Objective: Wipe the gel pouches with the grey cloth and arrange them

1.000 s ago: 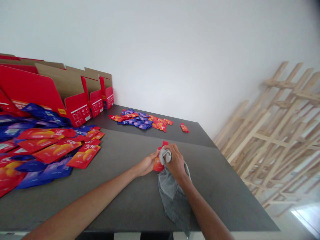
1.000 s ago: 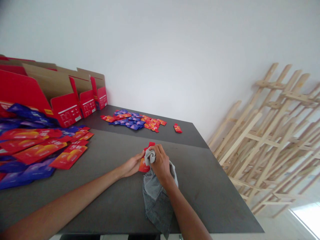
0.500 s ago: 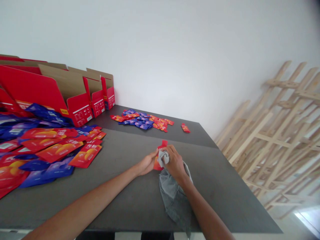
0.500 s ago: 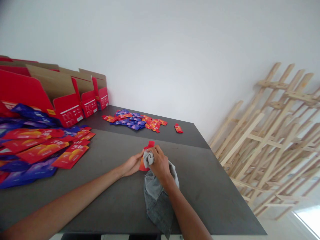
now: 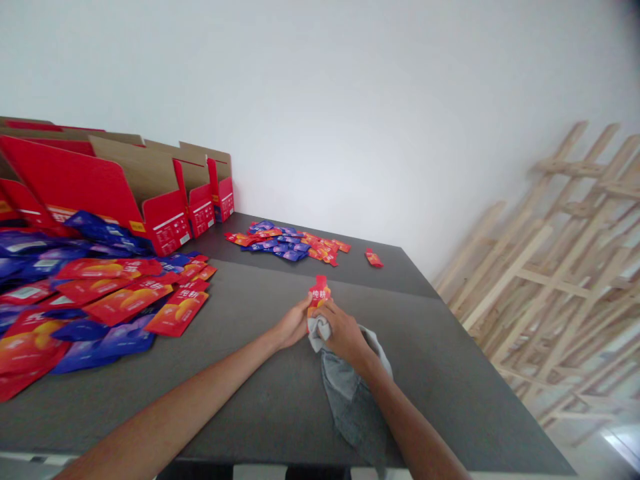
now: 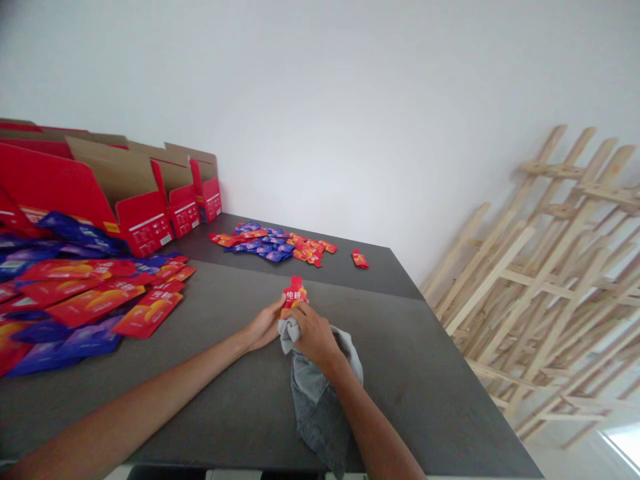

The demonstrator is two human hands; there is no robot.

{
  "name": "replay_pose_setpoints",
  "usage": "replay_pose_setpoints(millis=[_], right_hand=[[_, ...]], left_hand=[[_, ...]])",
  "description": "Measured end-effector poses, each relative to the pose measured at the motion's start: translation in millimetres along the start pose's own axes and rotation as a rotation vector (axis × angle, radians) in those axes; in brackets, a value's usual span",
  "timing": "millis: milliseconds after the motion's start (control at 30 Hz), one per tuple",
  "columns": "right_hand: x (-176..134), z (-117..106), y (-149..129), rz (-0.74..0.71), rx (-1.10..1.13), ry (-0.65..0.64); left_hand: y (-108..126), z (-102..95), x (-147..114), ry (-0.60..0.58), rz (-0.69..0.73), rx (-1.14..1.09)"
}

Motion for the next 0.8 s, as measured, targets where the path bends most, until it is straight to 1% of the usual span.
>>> replay_pose_setpoints(millis=[100, 133, 167, 200, 267, 333, 400, 500, 567, 667, 700, 733, 767, 800], right_hand=[[2.4, -6.2, 12.7, 0.063, 0.002, 0.2], [2.7, -7.2, 16.3, 0.079, 0.003, 0.247], [2.9, -7.3, 18.9, 0.086, 0.006, 0.266], [2.9, -6.3, 20.3, 0.082, 0.015, 0.251], [2.7, -2.0, 19.6, 0.042, 0.048, 0.136], [1.8, 3.1, 15.3, -0.026, 0.075, -0.017], [0.5, 5.7, 10.5, -0.072, 0.085, -0.104], [-0.2, 3.7, 7.9, -0.061, 0.106, -0.109], [-0.2, 1.2, 8.9, -0.038, 0.133, -0.101], [0.0, -0.8, 11.0, -0.036, 0.157, -0.103], [-0.1, -0.7, 11.2, -0.041, 0.16, -0.107], [-0.1, -0.3, 11.2, -0.045, 0.162, -0.111], [-0.2, 0.3, 10.8, -0.048, 0.164, -0.115], [-0.3, 0.8, 10.2, -0.049, 0.165, -0.118]], left_hand=[[-5.9, 3.4, -1.8, -0.052, 0.021, 0.067], [-7.1, 4.2, -2.4, -0.051, 0.034, 0.079], [-8.0, 4.9, -2.8, -0.045, 0.044, 0.088], [-8.3, 5.4, -2.8, -0.033, 0.05, 0.096], [-6.7, 5.5, -2.0, 0.016, 0.058, 0.113], [-0.7, 3.4, -0.8, 0.118, 0.079, 0.135], [11.9, -1.9, -2.4, 0.257, 0.119, 0.179], [44.5, -17.2, -18.5, 0.463, 0.202, 0.29], [74.3, -32.5, -41.6, 0.572, 0.275, 0.364], [126.6, -61.5, -90.7, 0.707, 0.393, 0.449], [145.4, -72.5, -108.9, 0.77, 0.428, 0.475], [164.7, -84.1, -127.2, 0.861, 0.463, 0.493], [184.4, -96.3, -145.4, 0.987, 0.51, 0.502], [203.5, -108.1, -161.2, 1.051, 0.542, 0.504]])
Point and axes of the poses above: each hand's wrist, its own x-axis towards the middle knuckle, its own z-axis out of the palm, y = z × x, the point moved 2 cm from there along x, towards the middle knuckle, and after that the axes turned 14 degrees about x, right-handed, at the moved point
